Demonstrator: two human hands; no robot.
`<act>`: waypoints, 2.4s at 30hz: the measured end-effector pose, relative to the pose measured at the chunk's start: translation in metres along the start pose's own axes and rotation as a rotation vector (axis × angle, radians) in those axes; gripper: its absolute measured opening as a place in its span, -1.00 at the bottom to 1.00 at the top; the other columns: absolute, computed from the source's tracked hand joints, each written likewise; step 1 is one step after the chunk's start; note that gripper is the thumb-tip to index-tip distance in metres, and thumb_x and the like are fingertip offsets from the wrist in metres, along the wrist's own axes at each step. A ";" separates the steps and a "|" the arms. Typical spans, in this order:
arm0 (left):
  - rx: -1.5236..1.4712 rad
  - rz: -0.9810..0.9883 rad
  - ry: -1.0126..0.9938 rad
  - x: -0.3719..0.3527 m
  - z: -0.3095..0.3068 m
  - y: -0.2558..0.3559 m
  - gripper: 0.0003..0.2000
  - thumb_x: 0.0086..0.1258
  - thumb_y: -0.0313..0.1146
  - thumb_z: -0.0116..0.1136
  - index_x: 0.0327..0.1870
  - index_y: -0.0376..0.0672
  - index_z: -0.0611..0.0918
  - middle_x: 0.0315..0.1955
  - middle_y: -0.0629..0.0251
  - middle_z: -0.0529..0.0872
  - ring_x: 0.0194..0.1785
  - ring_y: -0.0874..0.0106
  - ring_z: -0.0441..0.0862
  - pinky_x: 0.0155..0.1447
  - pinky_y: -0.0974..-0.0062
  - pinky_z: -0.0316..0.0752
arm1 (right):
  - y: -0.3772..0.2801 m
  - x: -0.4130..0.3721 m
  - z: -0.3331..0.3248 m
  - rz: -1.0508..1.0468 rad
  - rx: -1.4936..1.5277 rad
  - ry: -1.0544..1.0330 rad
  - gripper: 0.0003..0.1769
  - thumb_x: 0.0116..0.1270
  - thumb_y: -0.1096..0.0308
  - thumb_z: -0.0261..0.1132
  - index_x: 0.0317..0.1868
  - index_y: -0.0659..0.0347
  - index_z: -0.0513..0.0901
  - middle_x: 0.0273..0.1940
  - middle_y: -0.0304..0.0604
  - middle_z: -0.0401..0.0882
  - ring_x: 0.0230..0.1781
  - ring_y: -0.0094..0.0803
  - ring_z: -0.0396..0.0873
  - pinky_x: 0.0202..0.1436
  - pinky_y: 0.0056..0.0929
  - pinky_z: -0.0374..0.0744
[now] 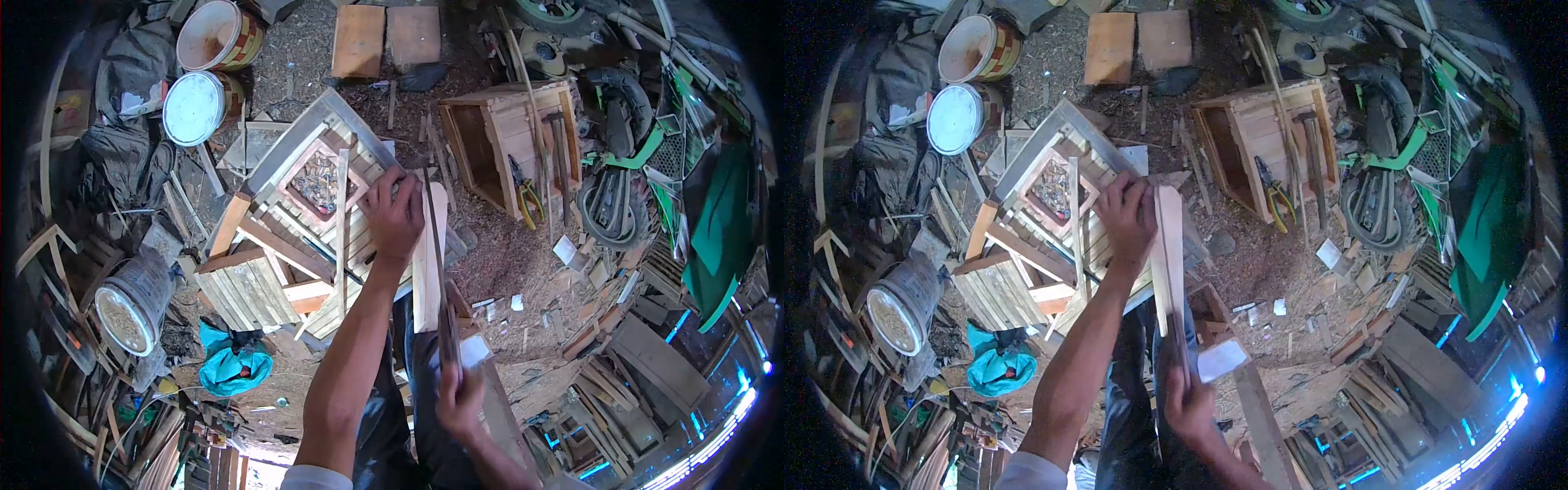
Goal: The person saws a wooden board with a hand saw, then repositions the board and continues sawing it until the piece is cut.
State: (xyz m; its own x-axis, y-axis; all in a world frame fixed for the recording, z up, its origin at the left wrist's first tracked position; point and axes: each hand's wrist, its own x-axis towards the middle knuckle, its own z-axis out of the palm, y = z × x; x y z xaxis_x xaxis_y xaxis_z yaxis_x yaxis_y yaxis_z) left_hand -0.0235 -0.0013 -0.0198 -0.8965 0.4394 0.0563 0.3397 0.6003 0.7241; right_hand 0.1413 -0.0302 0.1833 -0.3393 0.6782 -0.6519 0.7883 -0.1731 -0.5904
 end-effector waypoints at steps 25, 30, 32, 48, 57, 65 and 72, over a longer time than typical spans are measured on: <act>0.015 0.012 -0.005 -0.003 0.001 -0.003 -0.84 0.28 -0.38 0.14 -0.14 -0.12 0.62 -0.03 0.12 0.53 0.08 0.12 0.39 0.19 0.15 0.21 | -0.014 -0.001 -0.008 0.028 -0.017 -0.050 -0.67 0.42 0.29 0.11 -0.36 0.43 0.57 -0.66 0.11 0.44 -0.67 -0.33 0.55 -0.60 -0.24 0.38; 0.029 0.044 0.046 0.001 -0.001 0.000 -0.84 0.25 -0.38 0.19 -0.15 -0.05 0.62 -0.06 0.28 0.54 0.04 0.24 0.45 0.15 0.25 0.20 | -0.069 0.107 0.021 0.087 -0.094 -0.126 -0.65 0.47 0.28 0.01 -0.44 0.35 0.42 -0.61 -0.26 0.30 -0.56 -0.62 0.22 -0.56 -0.46 0.24; 0.035 0.046 0.049 0.000 0.001 -0.001 -0.83 0.25 -0.38 0.19 -0.14 -0.04 0.62 -0.06 0.27 0.54 0.05 0.24 0.45 0.15 0.24 0.19 | -0.051 0.073 0.012 -0.040 -0.080 -0.076 -0.67 0.47 0.29 0.02 -0.37 0.39 0.47 -0.57 -0.18 0.37 -0.52 -0.63 0.28 -0.52 -0.47 0.27; 0.100 0.055 0.029 -0.002 -0.001 0.001 -0.82 0.22 -0.42 0.19 -0.14 -0.05 0.62 -0.08 0.29 0.56 0.04 0.24 0.45 0.12 0.27 0.22 | -0.021 0.014 -0.009 0.028 -0.094 -0.079 -0.62 0.46 0.24 0.04 -0.44 0.37 0.50 -0.71 -0.30 0.32 -0.66 -0.67 0.30 -0.65 -0.51 0.23; -0.048 0.018 -0.009 -0.002 0.002 0.001 -0.82 0.26 -0.46 0.14 -0.12 -0.17 0.58 -0.02 0.07 0.52 0.10 0.10 0.42 0.18 0.19 0.28 | -0.025 0.033 -0.012 0.000 -0.161 -0.035 -0.67 0.40 0.29 0.12 -0.42 0.39 0.56 -0.70 0.11 0.44 -0.69 -0.07 0.57 -0.63 -0.25 0.44; -0.036 0.034 0.009 -0.001 0.002 0.001 -0.85 0.25 -0.49 0.15 -0.17 -0.20 0.57 -0.06 0.11 0.53 0.06 0.13 0.43 0.16 0.24 0.27 | -0.035 0.052 -0.002 0.064 -0.084 -0.094 -0.66 0.42 0.25 0.10 -0.37 0.40 0.58 -0.69 0.00 0.45 -0.68 -0.40 0.51 -0.60 -0.34 0.43; -0.031 0.031 0.013 -0.001 0.001 0.002 -0.84 0.24 -0.47 0.17 -0.16 -0.15 0.60 -0.07 0.18 0.54 0.04 0.17 0.43 0.14 0.26 0.26 | -0.031 0.039 -0.003 0.027 -0.036 -0.058 -0.62 0.45 0.21 0.04 -0.43 0.35 0.51 -0.70 -0.19 0.33 -0.67 -0.54 0.31 -0.60 -0.42 0.29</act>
State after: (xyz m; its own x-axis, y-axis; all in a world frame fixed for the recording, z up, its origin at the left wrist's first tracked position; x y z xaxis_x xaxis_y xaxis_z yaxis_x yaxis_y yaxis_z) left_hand -0.0219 0.0003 -0.0187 -0.8896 0.4482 0.0880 0.3584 0.5657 0.7427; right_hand 0.1049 0.0033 0.1777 -0.3454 0.6312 -0.6945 0.8153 -0.1646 -0.5551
